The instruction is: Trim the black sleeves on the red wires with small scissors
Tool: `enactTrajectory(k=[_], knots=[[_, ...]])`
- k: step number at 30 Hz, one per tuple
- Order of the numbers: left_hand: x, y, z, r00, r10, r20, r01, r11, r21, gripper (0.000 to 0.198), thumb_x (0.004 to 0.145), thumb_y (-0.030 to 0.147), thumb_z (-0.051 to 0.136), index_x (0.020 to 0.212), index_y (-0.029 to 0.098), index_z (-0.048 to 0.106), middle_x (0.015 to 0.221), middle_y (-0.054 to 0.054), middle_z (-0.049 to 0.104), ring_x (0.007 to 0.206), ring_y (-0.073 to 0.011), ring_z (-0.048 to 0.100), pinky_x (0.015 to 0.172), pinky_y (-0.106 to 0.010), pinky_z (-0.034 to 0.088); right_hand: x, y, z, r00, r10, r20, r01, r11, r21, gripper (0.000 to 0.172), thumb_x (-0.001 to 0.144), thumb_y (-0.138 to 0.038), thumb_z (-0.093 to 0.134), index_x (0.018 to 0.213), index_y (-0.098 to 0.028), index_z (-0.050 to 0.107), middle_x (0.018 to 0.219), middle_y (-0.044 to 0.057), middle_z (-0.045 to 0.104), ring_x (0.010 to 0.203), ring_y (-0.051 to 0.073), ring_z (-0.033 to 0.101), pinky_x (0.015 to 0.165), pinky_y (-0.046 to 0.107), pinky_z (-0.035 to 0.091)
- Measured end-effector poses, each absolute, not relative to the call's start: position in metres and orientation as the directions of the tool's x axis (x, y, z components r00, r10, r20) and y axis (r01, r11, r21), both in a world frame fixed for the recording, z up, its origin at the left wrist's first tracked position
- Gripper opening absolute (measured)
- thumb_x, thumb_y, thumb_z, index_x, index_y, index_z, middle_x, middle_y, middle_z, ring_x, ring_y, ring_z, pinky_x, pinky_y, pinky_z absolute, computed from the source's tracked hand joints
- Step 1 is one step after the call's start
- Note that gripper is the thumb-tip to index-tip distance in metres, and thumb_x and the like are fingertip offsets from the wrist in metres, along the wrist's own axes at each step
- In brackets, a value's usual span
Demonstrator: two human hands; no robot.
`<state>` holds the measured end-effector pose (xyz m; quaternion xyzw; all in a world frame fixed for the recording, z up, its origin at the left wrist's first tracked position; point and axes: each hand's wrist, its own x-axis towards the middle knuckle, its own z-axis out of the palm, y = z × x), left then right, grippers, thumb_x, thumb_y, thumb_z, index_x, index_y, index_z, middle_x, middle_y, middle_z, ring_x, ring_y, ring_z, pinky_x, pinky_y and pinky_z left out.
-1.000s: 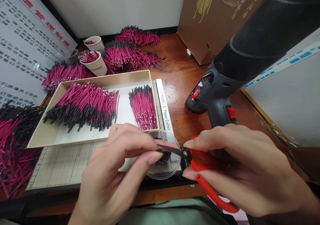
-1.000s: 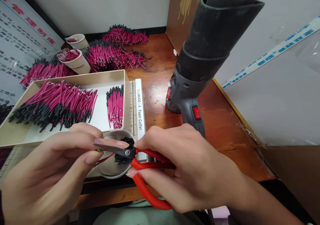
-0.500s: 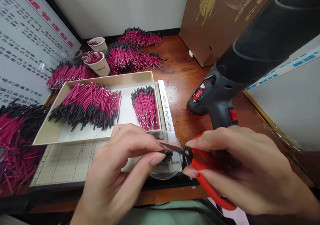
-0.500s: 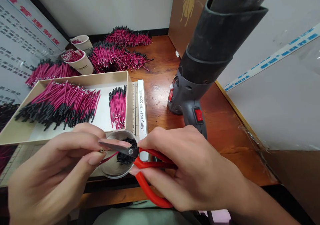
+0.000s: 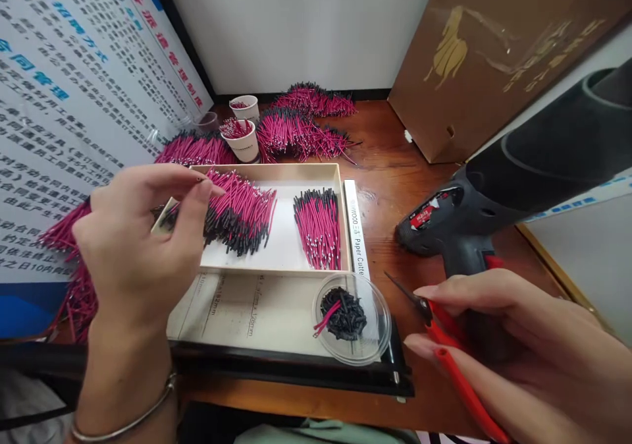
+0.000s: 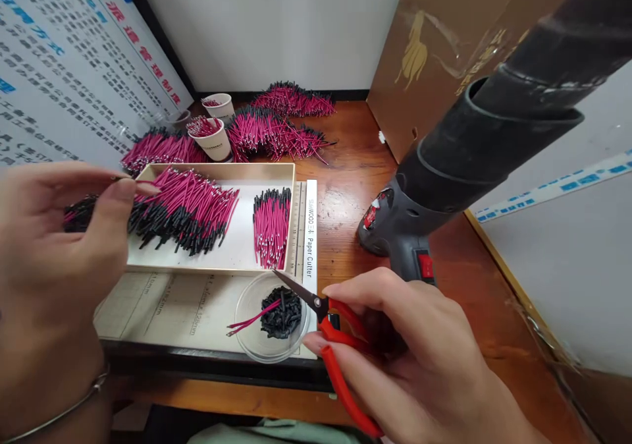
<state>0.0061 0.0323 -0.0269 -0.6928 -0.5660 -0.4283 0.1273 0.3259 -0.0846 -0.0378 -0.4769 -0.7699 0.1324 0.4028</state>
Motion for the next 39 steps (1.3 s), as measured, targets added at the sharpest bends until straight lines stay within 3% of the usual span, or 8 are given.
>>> enactTrajectory(k=[7, 12, 17, 24, 27, 32, 36, 39], knots=[[-0.009, 0.052, -0.029, 0.089, 0.761, 0.643, 0.950, -0.259, 0.176, 0.031, 0.106, 0.046, 0.062, 0.101, 0.023, 0.084, 0.094, -0.004, 0.088, 0.095, -0.0317, 0.083, 0.096, -0.050, 0.057, 0.327, -0.085, -0.041, -0.239, 0.827, 0.509, 0.689, 0.514, -0.511, 0.014, 0.117, -0.042, 0.063, 0.114, -0.028, 0.063, 0.072, -0.004, 0.069, 0.050, 0.010, 0.061, 0.049, 0.021, 0.049], [-0.015, 0.048, -0.026, 0.127, 0.802, 0.584, 0.961, -0.246, 0.128, 0.019, 0.104, 0.037, 0.069, 0.102, 0.026, 0.085, 0.090, 0.001, 0.087, 0.100, -0.0308, 0.080, 0.089, -0.042, 0.049, 0.322, -0.081, -0.037, -0.255, 0.806, 0.534, 0.711, 0.531, -0.461, 0.016, 0.119, -0.044, 0.060, 0.114, -0.028, 0.060, 0.069, -0.006, 0.069, 0.047, 0.008, 0.062, 0.047, 0.018, 0.048], [-0.021, 0.043, -0.018, 0.201, 0.839, 0.505, 0.966, -0.256, 0.040, 0.015, 0.100, 0.030, 0.073, 0.107, 0.026, 0.086, 0.104, 0.002, 0.089, 0.098, -0.0295, 0.077, 0.077, -0.035, 0.038, 0.322, -0.078, -0.034, -0.270, 0.821, 0.502, 0.671, 0.535, -0.514, 0.011, 0.115, -0.035, 0.066, 0.108, -0.028, 0.059, 0.064, -0.008, 0.063, 0.044, 0.008, 0.055, 0.043, 0.019, 0.044], [0.004, 0.010, -0.016, 0.262, 0.620, 0.740, 0.850, -0.511, 0.127, 0.012, 0.106, 0.032, 0.079, 0.096, 0.027, 0.082, 0.086, 0.005, 0.079, 0.078, -0.0170, 0.064, 0.070, -0.034, 0.042, 0.324, -0.086, -0.044, -0.127, 0.859, 0.495, 0.606, 0.463, -0.647, 0.014, 0.103, -0.026, 0.080, 0.111, -0.027, 0.069, 0.071, -0.004, 0.065, 0.049, 0.011, 0.054, 0.043, 0.023, 0.042], [0.036, -0.017, -0.008, 0.470, 0.651, 0.597, 0.689, -0.693, 0.212, 0.009, 0.108, 0.024, 0.076, 0.103, 0.031, 0.078, 0.087, 0.008, 0.079, 0.078, -0.0162, 0.059, 0.074, -0.036, 0.043, 0.319, -0.085, -0.044, -0.026, 0.892, 0.451, 0.633, 0.364, -0.683, 0.024, 0.095, -0.036, 0.090, 0.111, -0.029, 0.074, 0.073, -0.002, 0.067, 0.055, 0.015, 0.059, 0.045, 0.026, 0.045], [0.079, -0.034, 0.004, 0.599, 0.635, 0.488, 0.556, -0.769, 0.316, 0.037, 0.114, 0.015, 0.057, 0.078, 0.023, 0.065, 0.070, 0.004, 0.067, 0.068, -0.0179, 0.052, 0.069, -0.039, 0.036, 0.313, -0.081, -0.043, 0.059, 0.910, 0.410, 0.638, 0.282, -0.717, 0.040, 0.081, -0.050, 0.101, 0.107, -0.030, 0.078, 0.070, -0.001, 0.065, 0.060, 0.019, 0.062, 0.047, 0.029, 0.049], [0.087, -0.031, 0.000, 0.615, 0.640, 0.461, 0.559, -0.766, 0.318, 0.048, 0.117, 0.019, 0.053, 0.069, 0.022, 0.057, 0.065, 0.004, 0.061, 0.065, -0.0178, 0.047, 0.068, -0.039, 0.032, 0.316, -0.082, -0.044, 0.069, 0.907, 0.416, 0.622, 0.286, -0.729, 0.040, 0.080, -0.049, 0.103, 0.105, -0.030, 0.079, 0.069, -0.001, 0.065, 0.059, 0.019, 0.061, 0.045, 0.028, 0.047], [0.085, -0.032, -0.005, 0.596, 0.678, 0.430, 0.586, -0.734, 0.343, 0.046, 0.118, 0.028, 0.058, 0.073, 0.023, 0.066, 0.067, 0.005, 0.063, 0.068, -0.0179, 0.051, 0.070, -0.038, 0.035, 0.319, -0.085, -0.044, 0.031, 0.893, 0.448, 0.596, 0.343, -0.726, 0.027, 0.089, -0.040, 0.096, 0.104, -0.030, 0.077, 0.068, -0.002, 0.066, 0.053, 0.016, 0.057, 0.041, 0.027, 0.043]])
